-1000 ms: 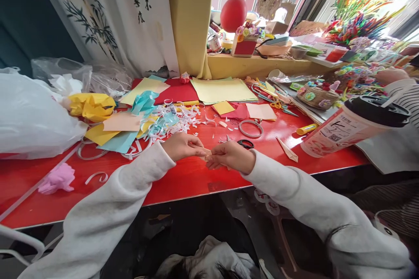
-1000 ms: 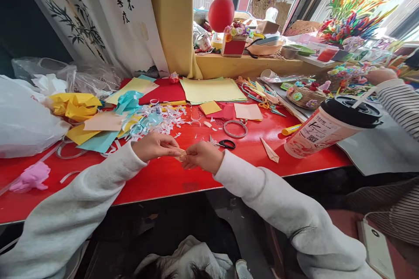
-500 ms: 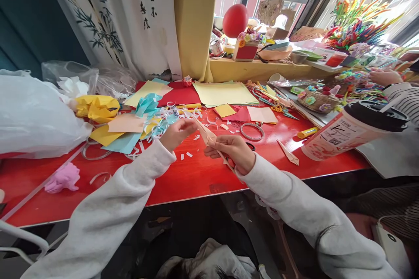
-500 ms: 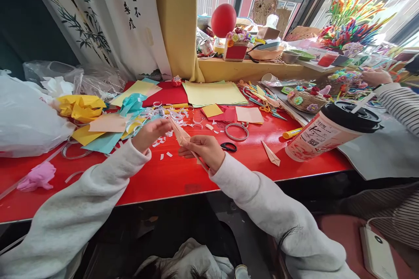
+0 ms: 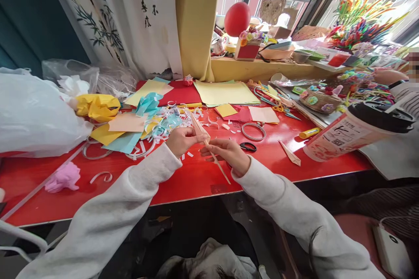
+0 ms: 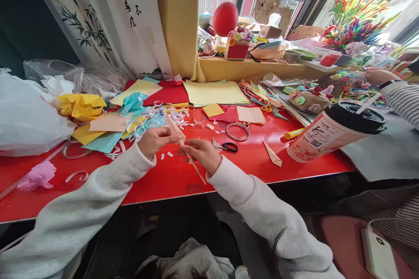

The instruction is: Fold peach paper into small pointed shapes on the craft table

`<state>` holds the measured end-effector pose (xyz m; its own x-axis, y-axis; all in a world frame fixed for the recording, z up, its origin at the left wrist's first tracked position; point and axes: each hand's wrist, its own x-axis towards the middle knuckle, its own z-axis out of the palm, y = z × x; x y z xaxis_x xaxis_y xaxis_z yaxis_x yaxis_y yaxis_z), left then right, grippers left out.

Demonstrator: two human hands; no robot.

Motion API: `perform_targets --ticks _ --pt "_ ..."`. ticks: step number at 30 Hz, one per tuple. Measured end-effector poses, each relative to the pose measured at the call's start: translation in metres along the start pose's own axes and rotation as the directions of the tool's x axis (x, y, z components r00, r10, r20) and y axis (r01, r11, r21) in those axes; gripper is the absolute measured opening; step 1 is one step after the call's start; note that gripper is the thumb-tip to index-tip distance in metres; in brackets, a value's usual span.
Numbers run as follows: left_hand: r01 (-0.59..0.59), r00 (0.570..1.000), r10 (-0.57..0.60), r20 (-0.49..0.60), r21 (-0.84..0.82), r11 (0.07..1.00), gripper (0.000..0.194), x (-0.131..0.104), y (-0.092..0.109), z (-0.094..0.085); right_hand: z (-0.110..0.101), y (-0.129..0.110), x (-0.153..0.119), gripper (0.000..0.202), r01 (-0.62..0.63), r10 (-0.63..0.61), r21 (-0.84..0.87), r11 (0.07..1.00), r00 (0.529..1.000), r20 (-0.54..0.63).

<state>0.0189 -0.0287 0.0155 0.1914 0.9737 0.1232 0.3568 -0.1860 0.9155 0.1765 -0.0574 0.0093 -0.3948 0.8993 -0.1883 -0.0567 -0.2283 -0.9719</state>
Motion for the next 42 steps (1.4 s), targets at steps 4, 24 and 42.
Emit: perform_targets --ticks 4,24,42 --pt "0.029 0.996 -0.025 0.085 -0.048 0.998 0.034 0.004 -0.007 -0.005 -0.005 0.001 0.001 0.023 0.04 -0.04 0.017 0.999 0.999 0.025" --pt "-0.685 0.602 0.237 0.763 0.341 0.644 0.046 0.013 0.034 0.109 -0.145 0.009 -0.195 0.028 0.481 -0.271 0.015 0.876 0.518 -0.811" --pt "-0.796 0.571 0.256 0.78 0.449 0.406 0.034 0.074 0.077 0.255 -0.143 0.112 -0.175 0.023 0.445 -0.046 0.333 0.831 0.653 -0.756"
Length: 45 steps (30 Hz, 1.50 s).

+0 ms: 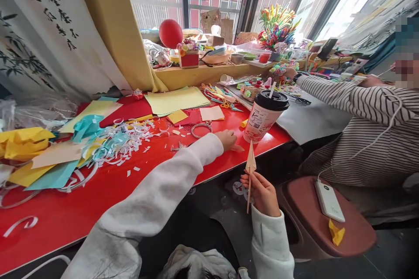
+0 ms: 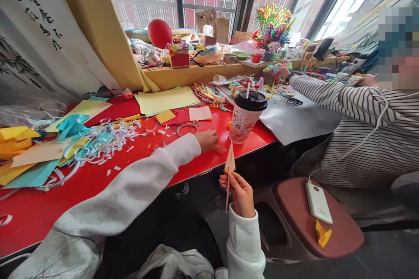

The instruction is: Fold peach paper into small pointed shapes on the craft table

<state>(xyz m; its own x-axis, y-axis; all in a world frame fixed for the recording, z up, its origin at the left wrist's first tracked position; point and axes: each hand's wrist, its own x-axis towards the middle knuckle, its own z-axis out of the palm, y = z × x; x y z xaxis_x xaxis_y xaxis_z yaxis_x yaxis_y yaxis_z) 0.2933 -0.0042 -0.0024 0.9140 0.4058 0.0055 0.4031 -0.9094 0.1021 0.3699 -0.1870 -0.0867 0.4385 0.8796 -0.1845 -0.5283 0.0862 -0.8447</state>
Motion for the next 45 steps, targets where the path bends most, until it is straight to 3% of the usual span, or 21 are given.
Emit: perform_targets --ticks 3,6,7,9,14,16,19,22,25,29,31,34,37,39,42,43,44,45 --pt "0.049 0.999 -0.047 0.016 -0.178 0.983 0.041 -0.021 -0.007 -0.006 0.007 -0.005 -0.003 0.021 0.001 -0.001 -0.012 1.0 1.0 0.024" --pt "0.024 0.999 -0.002 0.054 -0.408 0.912 0.027 -0.053 -0.02 -0.012 0.015 -0.006 -0.008 0.019 -0.016 0.016 -0.005 1.0 0.999 0.043" --pt "0.026 0.998 0.008 0.069 -0.478 0.878 0.028 -0.066 -0.026 -0.013 0.019 -0.006 -0.009 0.02 -0.02 0.021 -0.01 1.0 0.998 0.052" --pt "0.058 0.997 0.0 0.082 -0.713 0.699 0.032 -0.093 -0.038 -0.015 0.029 -0.006 -0.013 0.026 -0.029 0.032 -0.039 0.999 0.995 0.096" --pt "0.139 0.976 -0.217 0.024 -0.835 0.533 0.035 -0.166 -0.07 -0.016 0.082 -0.017 -0.013 0.056 0.058 0.007 -0.23 0.972 0.962 0.273" --pt "0.21 0.945 -0.326 0.024 -0.81 0.547 0.034 -0.194 -0.085 -0.017 0.115 -0.022 0.0 0.049 0.118 0.016 -0.331 0.936 0.927 0.375" --pt "0.317 0.876 -0.481 -0.032 -0.713 0.626 0.039 -0.231 -0.11 -0.019 0.176 -0.019 0.034 0.031 0.226 0.066 -0.418 0.88 0.813 0.579" --pt "0.31 0.858 -0.485 -0.169 -0.581 0.752 0.038 -0.257 -0.132 -0.021 0.236 -0.001 0.068 0.033 0.32 0.141 -0.51 0.799 0.725 0.674" --pt "0.305 0.859 -0.454 -0.235 -0.477 0.824 0.037 -0.272 -0.142 -0.024 0.274 0.023 0.082 0.032 0.398 0.189 -0.532 0.747 0.64 0.745" --pt "0.301 0.859 -0.433 -0.273 -0.417 0.858 0.033 -0.277 -0.137 -0.029 0.284 0.04 0.076 0.026 0.319 0.3 -0.527 0.787 0.549 0.78" --pt "0.293 0.832 -0.449 -0.324 -0.432 0.853 0.032 -0.276 -0.131 -0.032 0.281 0.041 0.07 0.027 0.235 0.338 -0.512 0.826 0.521 0.784" --pt "0.259 0.783 -0.462 -0.416 -0.458 0.851 0.03 -0.274 -0.123 -0.037 0.279 0.037 0.063 0.026 0.128 0.323 -0.464 0.877 0.558 0.764" --pt "0.211 0.727 -0.478 -0.492 -0.502 0.839 0.026 -0.274 -0.118 -0.046 0.28 0.033 0.058 0.021 0.128 0.232 -0.389 0.912 0.621 0.749" --pt "0.182 0.656 -0.53 -0.536 -0.57 0.801 0.029 -0.276 -0.118 -0.051 0.28 0.031 0.055 0.017 0.182 0.151 -0.343 0.922 0.645 0.749" --pt "0.142 0.401 -0.727 -0.557 -0.746 0.65 0.028 -0.277 -0.119 -0.054 0.279 0.029 0.05 0.015 0.265 0.05 -0.298 0.917 0.664 0.746" --pt "0.113 0.359 -0.784 -0.507 -0.81 0.575 0.028 -0.276 -0.12 -0.054 0.278 0.029 0.049 0.016 0.28 0.035 -0.294 0.914 0.667 0.744" --pt "0.082 0.368 -0.824 -0.432 -0.867 0.491 0.029 -0.276 -0.121 -0.053 0.278 0.029 0.048 0.016 0.287 0.028 -0.294 0.912 0.671 0.741" --pt "0.056 0.41 -0.843 -0.349 -0.912 0.405 0.028 -0.275 -0.121 -0.052 0.278 0.029 0.047 0.017 0.289 0.026 -0.297 0.91 0.675 0.738"
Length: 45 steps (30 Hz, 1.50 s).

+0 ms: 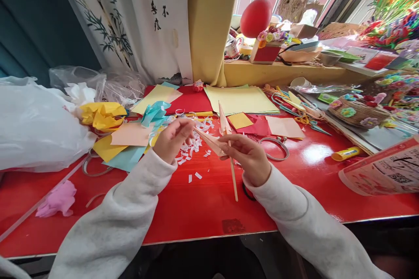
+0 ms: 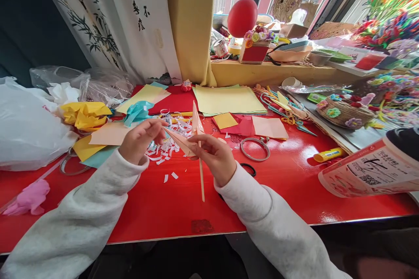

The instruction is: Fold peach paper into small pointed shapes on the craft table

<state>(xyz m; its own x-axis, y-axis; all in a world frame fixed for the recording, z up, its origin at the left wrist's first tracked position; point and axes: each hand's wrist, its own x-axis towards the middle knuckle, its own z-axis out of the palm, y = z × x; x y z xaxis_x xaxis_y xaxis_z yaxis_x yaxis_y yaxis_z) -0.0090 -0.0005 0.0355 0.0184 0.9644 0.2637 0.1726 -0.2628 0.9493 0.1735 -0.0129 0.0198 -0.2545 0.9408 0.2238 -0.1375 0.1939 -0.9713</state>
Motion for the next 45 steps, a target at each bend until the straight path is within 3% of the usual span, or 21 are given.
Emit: perform_targets --ticks 2,4,7,14,20,25,33,45 --pt "0.118 0.988 -0.107 0.108 -0.101 0.988 0.027 0.0 -0.002 0.003 0.0 0.001 -0.001 0.019 -0.001 0.001 -0.001 1.0 1.0 -0.005" --pt "0.16 0.982 -0.139 0.128 -0.173 0.972 0.025 -0.001 -0.004 0.005 -0.001 0.002 -0.002 0.02 0.003 -0.003 0.0 1.0 1.0 0.012" --pt "0.158 0.986 -0.138 0.096 -0.239 0.958 0.021 -0.003 -0.005 0.007 -0.002 0.003 -0.003 0.022 0.022 -0.022 -0.007 1.0 0.999 0.044" --pt "0.158 0.987 -0.14 0.076 -0.348 0.924 0.015 -0.003 -0.003 0.004 -0.003 0.002 -0.005 0.023 0.036 -0.036 0.009 0.999 0.999 -0.002" --pt "0.172 0.984 -0.139 0.11 -0.424 0.889 0.015 -0.002 -0.005 0.0 -0.002 0.001 -0.003 0.015 -0.004 0.003 0.026 1.0 1.0 0.016" --pt "0.141 0.988 -0.09 0.122 -0.523 0.841 0.014 -0.001 -0.003 -0.006 -0.004 0.004 0.0 0.035 -0.073 0.072 0.079 0.994 0.997 0.013" --pt "0.137 0.988 -0.083 0.129 -0.493 0.859 0.017 0.001 0.0 -0.007 -0.005 0.01 0.005 0.057 -0.186 0.181 0.065 0.98 0.981 0.068" --pt "0.152 0.985 -0.087 0.149 -0.509 0.848 0.03 -0.002 0.006 -0.006 -0.006 0.016 0.005 0.059 -0.196 0.195 0.006 0.981 0.976 0.101"
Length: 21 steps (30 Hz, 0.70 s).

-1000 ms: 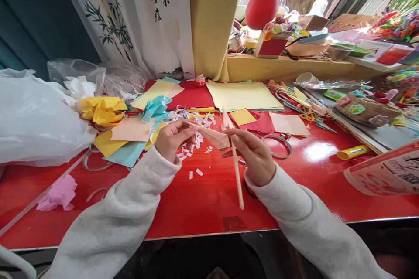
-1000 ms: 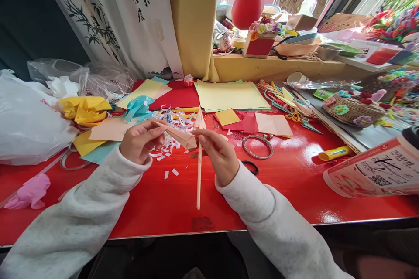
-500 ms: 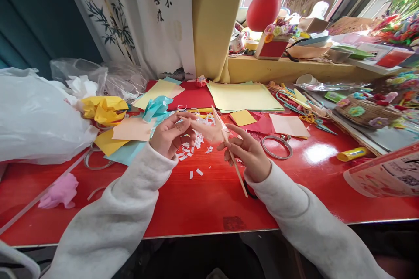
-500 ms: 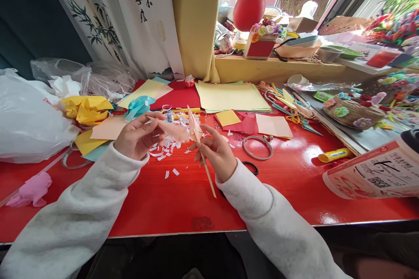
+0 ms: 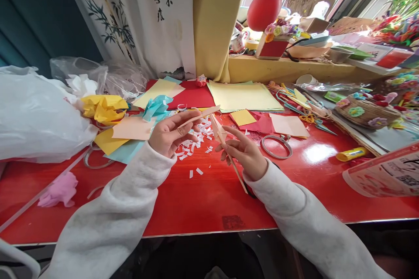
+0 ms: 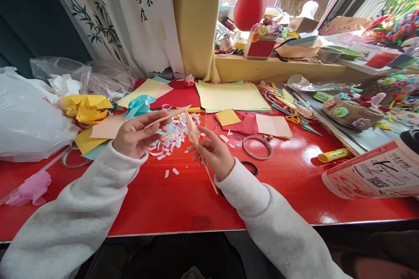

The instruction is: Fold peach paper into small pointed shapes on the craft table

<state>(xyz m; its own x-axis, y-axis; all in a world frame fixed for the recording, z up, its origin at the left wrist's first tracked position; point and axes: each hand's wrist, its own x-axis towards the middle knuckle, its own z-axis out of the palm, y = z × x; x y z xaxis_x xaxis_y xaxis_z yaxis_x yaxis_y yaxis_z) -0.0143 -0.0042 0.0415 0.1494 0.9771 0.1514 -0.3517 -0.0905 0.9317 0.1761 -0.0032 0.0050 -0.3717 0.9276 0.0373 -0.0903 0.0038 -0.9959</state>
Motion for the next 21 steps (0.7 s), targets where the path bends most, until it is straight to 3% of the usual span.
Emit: perform_targets --ticks 4,7,16,21 --pt "-0.027 1.0 0.027 0.005 -0.002 1.0 0.039 -0.001 0.001 0.002 0.0 0.001 0.0 0.059 -0.005 0.005 -0.002 1.0 1.0 0.013" --pt "-0.077 0.997 0.077 0.001 0.019 0.997 0.03 0.002 -0.001 0.0 -0.001 0.002 0.001 0.058 -0.015 0.015 0.005 1.0 1.0 0.022" --pt "-0.145 0.972 0.178 -0.153 0.207 0.968 0.023 0.007 -0.004 -0.004 -0.002 0.003 0.002 0.04 -0.117 0.115 0.014 0.993 0.987 0.115" --pt "-0.146 0.977 0.184 -0.107 0.29 0.946 0.016 0.01 -0.002 -0.01 -0.002 0.004 0.003 0.039 -0.132 0.128 0.033 0.991 0.985 0.113"
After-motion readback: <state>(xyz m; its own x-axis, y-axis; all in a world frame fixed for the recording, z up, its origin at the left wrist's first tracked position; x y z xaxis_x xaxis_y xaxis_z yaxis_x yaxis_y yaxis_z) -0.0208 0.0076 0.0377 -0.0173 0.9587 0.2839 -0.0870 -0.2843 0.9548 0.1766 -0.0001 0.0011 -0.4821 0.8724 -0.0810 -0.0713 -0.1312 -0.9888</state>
